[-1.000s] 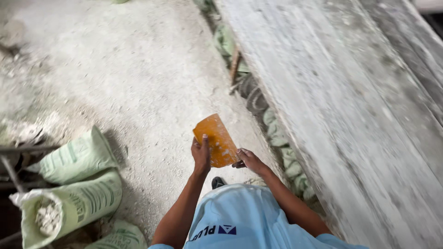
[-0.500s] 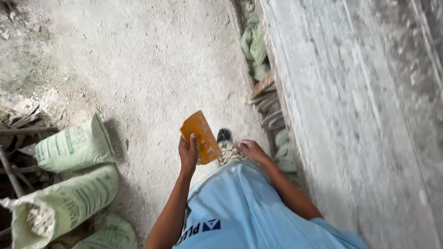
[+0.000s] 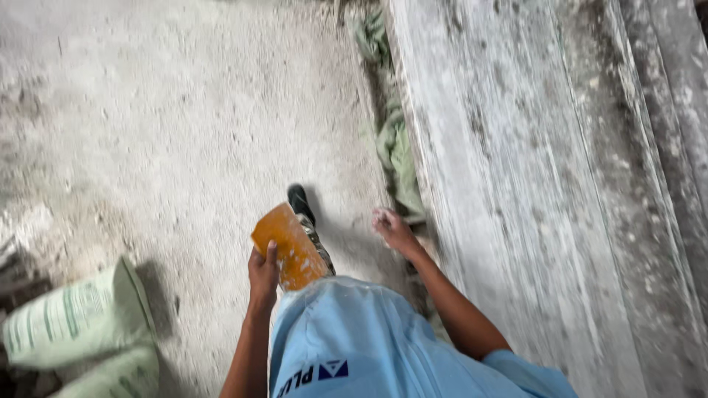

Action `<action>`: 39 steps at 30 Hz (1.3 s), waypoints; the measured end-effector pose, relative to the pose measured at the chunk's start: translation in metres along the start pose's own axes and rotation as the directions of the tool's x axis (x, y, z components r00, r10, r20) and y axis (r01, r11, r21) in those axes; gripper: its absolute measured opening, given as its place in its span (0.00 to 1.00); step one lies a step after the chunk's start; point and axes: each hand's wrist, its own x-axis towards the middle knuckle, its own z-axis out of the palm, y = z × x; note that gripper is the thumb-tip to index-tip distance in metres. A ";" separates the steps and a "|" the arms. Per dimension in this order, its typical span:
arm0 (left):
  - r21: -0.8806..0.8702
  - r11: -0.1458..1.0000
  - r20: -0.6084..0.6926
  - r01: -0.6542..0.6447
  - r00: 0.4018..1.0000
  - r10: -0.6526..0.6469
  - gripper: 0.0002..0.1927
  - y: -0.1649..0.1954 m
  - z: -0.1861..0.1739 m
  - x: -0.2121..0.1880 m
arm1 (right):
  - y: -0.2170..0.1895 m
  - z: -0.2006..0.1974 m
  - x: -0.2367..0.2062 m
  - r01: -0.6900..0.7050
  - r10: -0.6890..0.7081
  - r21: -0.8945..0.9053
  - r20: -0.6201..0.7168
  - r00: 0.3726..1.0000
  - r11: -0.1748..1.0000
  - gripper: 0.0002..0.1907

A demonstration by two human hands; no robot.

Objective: The person scrubs dried plaster residue from a large wooden board and from green mold halves using an orange sponge and a brush, then scrapes hardened plaster chunks out of the inside of a bowl-shaped mold by hand and wipes its interior.

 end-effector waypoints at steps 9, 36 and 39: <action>0.169 0.961 0.326 -0.220 0.932 0.157 0.19 0.153 0.091 0.290 | -0.060 -0.048 0.157 -0.176 0.160 -0.193 -0.098 0.982 0.965 0.17; 0.301 -0.367 0.950 -0.880 0.246 0.191 0.28 0.318 0.678 0.631 | -0.204 -0.333 0.522 -0.213 -0.160 -0.352 -0.780 0.605 0.912 0.13; 0.413 -0.601 0.885 -0.684 0.147 0.442 0.28 0.323 0.726 0.684 | -0.211 -0.344 0.548 -0.282 -0.301 -0.471 -0.823 0.481 0.836 0.15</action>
